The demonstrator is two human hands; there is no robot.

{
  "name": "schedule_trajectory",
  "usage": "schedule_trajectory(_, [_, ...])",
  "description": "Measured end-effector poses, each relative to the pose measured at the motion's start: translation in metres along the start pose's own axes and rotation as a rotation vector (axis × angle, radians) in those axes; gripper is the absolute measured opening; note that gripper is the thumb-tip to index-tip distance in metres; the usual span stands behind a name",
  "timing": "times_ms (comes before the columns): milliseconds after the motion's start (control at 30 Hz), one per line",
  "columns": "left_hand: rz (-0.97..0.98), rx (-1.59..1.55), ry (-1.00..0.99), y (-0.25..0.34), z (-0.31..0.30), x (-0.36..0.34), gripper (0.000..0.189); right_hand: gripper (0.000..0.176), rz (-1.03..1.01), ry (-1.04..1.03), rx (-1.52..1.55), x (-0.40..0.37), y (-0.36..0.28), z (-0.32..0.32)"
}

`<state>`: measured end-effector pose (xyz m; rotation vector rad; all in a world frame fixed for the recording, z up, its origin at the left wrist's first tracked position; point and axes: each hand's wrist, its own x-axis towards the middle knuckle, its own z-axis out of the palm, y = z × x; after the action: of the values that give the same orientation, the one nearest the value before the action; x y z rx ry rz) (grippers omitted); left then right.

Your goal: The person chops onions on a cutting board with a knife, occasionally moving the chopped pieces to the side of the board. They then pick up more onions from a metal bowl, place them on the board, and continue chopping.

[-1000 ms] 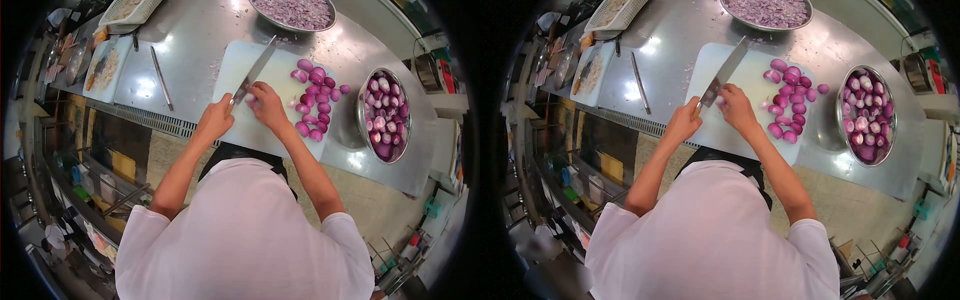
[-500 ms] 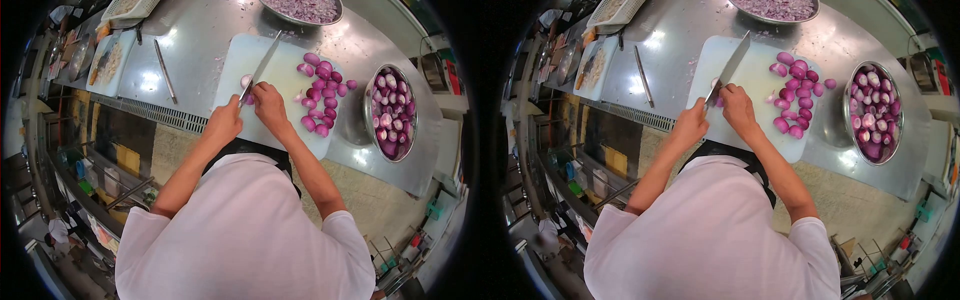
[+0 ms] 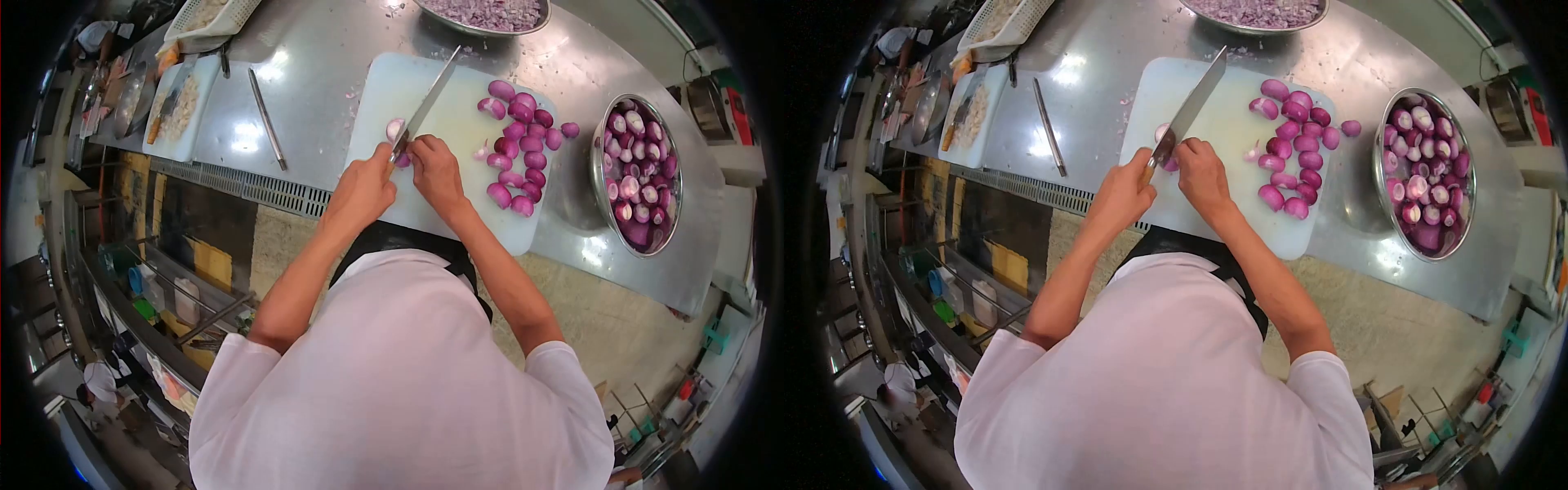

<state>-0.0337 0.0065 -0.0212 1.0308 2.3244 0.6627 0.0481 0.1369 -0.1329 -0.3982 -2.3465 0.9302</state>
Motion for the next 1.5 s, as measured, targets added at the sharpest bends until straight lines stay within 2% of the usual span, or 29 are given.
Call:
schedule_trajectory(133, [-0.024,-0.049,-0.004,-0.006,0.013,-0.011,0.036,0.01,0.003,0.049,0.039,-0.002,-0.001,0.001])
schedule_trajectory(200, [0.047,-0.022,0.043,-0.022,0.04,0.006,0.037,0.01,0.004,0.069,0.052,-0.003,-0.003,-0.001])
schedule_trajectory(333, [0.046,0.007,0.041,0.002,0.013,0.001,0.038,0.009,-0.009,0.094,0.058,-0.003,-0.001,0.0])
schedule_trajectory(400, [-0.017,0.025,-0.028,0.009,0.001,-0.012,0.039,0.007,0.018,0.072,0.054,-0.004,-0.001,0.0])
schedule_trajectory(600, [0.084,0.01,0.081,-0.023,0.047,0.017,0.039,0.007,0.019,0.108,0.071,-0.009,0.003,0.001])
schedule_trajectory(733, [0.075,0.008,0.063,-0.009,0.014,0.01,0.041,0.007,0.028,0.078,0.075,-0.007,0.005,-0.003])
schedule_trajectory(833, [0.028,-0.049,0.093,-0.001,-0.013,-0.009,0.04,0.008,0.145,0.091,0.103,-0.006,-0.001,-0.003])
schedule_trajectory(933, [-0.111,-0.153,0.163,-0.013,-0.024,-0.009,0.036,0.028,0.193,0.041,0.018,0.004,-0.024,0.002])
schedule_trajectory(967, [-0.098,-0.157,0.156,-0.024,-0.022,-0.006,0.036,0.028,0.197,0.05,0.006,0.007,-0.027,0.006])
schedule_trajectory(1033, [-0.119,-0.14,0.211,-0.051,-0.013,0.001,0.039,0.028,0.212,-0.071,-0.065,0.011,-0.025,0.012])
schedule_trajectory(1067, [-0.064,-0.091,0.223,-0.06,-0.011,0.002,0.036,0.033,0.144,0.004,-0.072,0.014,-0.017,0.014])
schedule_trajectory(1200, [-0.136,-0.129,0.226,-0.076,0.0,-0.002,0.035,0.035,0.222,0.125,-0.318,0.029,0.044,-0.032])
schedule_trajectory(1300, [-0.204,-0.2,0.17,-0.068,-0.002,-0.007,0.034,0.032,0.086,0.177,-0.433,0.046,0.036,-0.053])
schedule_trajectory(1433, [-0.139,-0.139,0.196,-0.068,-0.002,-0.002,0.036,0.028,0.038,0.009,-0.025,0.06,-0.016,0.0])
schedule_trajectory(1467, [-0.13,-0.15,0.191,-0.068,-0.002,-0.001,0.035,0.028,0.037,0.011,-0.026,0.062,-0.02,0.011])
schedule_trajectory(1500, [-0.129,-0.149,0.19,-0.068,-0.002,0.0,0.035,0.027,0.136,-0.101,-0.083,0.063,-0.024,0.02])
